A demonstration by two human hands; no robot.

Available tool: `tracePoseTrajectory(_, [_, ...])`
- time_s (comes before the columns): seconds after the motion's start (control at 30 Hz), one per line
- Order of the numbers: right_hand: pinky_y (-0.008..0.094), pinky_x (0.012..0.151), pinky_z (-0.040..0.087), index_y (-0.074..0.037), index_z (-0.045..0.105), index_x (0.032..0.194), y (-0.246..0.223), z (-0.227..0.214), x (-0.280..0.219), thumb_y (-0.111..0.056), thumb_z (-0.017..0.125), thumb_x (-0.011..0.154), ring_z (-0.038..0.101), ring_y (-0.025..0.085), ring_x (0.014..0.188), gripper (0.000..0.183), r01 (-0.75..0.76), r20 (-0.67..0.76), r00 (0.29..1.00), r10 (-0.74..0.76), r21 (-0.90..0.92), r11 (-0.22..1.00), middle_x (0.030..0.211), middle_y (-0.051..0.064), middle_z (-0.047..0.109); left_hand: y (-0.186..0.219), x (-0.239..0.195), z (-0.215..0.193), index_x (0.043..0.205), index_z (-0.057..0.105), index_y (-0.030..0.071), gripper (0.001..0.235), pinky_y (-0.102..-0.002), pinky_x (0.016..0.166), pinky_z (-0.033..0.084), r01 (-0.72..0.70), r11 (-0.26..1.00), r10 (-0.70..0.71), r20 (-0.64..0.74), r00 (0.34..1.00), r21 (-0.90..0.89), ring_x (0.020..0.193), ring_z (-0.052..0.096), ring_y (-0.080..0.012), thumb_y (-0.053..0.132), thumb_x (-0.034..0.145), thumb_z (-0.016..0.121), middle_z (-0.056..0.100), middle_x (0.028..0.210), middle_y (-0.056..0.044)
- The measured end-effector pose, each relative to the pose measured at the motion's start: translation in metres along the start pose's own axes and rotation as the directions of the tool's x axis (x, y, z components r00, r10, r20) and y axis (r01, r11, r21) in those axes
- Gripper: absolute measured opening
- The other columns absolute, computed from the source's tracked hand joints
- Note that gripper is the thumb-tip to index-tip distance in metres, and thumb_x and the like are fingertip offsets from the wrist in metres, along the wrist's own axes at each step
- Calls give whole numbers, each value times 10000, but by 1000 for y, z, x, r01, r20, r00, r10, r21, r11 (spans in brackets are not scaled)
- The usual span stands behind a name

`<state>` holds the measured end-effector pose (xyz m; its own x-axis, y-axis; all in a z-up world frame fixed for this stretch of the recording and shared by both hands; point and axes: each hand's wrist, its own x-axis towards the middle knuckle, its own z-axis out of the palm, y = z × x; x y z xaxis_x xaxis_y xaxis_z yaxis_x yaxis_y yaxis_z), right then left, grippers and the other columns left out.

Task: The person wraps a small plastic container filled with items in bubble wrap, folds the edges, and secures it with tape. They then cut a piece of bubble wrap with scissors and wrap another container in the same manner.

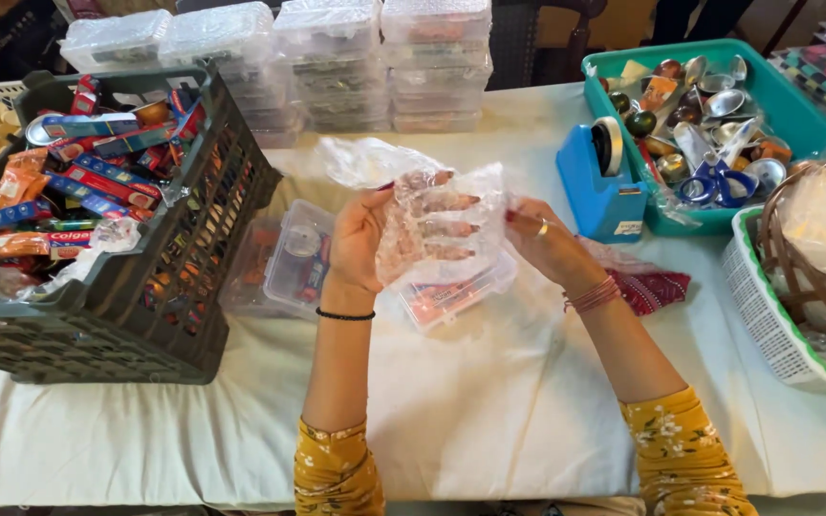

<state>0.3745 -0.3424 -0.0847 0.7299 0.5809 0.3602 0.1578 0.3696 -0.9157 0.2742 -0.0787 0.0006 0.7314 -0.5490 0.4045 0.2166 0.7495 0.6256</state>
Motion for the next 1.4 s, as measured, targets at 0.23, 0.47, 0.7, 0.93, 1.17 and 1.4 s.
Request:
tracePoseTrajectory(0.23, [426,657,626,-21,569,1145,-16,-27,-7,-230,674,1086,659,185,649,241,45,-272,962,-2,150,988,810,70,641,38,-27,-30,1416,511,-44,561,-480,955,577,1,875,185,-335,924,484,1117,702,-382,371,1051,410,659,1287,-293])
tracePoseTrajectory(0.47, [255,393,321,-56,710,1023,-40,-13,-10,-250,711,1006,486,73,463,195,-294,-512,857,60,-390,873,729,94,615,39,-43,-87,1224,643,-21,346,-289,424,392,220,527,603,-544,584,821,492,536,-164,285,1090,556,699,776,-129])
tracePoseTrajectory(0.7, [284,784,637,-100,646,1089,-32,-33,-10,-191,591,1109,722,80,976,108,25,-361,929,-84,-166,986,1197,73,713,39,-28,-47,1522,252,166,808,-330,706,610,0,711,592,-598,540,703,854,694,-156,310,895,741,676,1122,-107])
tracePoseTrajectory(0.93, [333,618,599,-122,598,1193,-32,-38,-11,-132,514,1092,716,243,772,132,-84,-430,894,123,110,990,1098,183,711,7,-17,-94,1539,88,-20,1175,-480,987,454,380,263,692,-448,566,887,1211,522,-342,425,818,902,463,1363,-272])
tracePoseTrajectory(1.17, [423,785,669,-143,410,1225,-38,-25,-6,13,484,969,747,310,935,309,29,-640,756,138,243,970,1221,231,668,-54,31,8,1354,451,-25,986,-443,1137,411,283,-298,651,-23,759,912,1300,490,-334,580,728,913,496,1375,-206])
tracePoseTrajectory(1.4, [433,882,602,-4,411,1435,-83,39,-19,-210,456,1103,715,315,1129,393,80,-256,967,19,370,925,1345,174,653,-77,41,21,1472,538,186,514,-469,1055,500,255,-625,497,124,859,738,1077,668,-287,102,970,611,690,1284,-65])
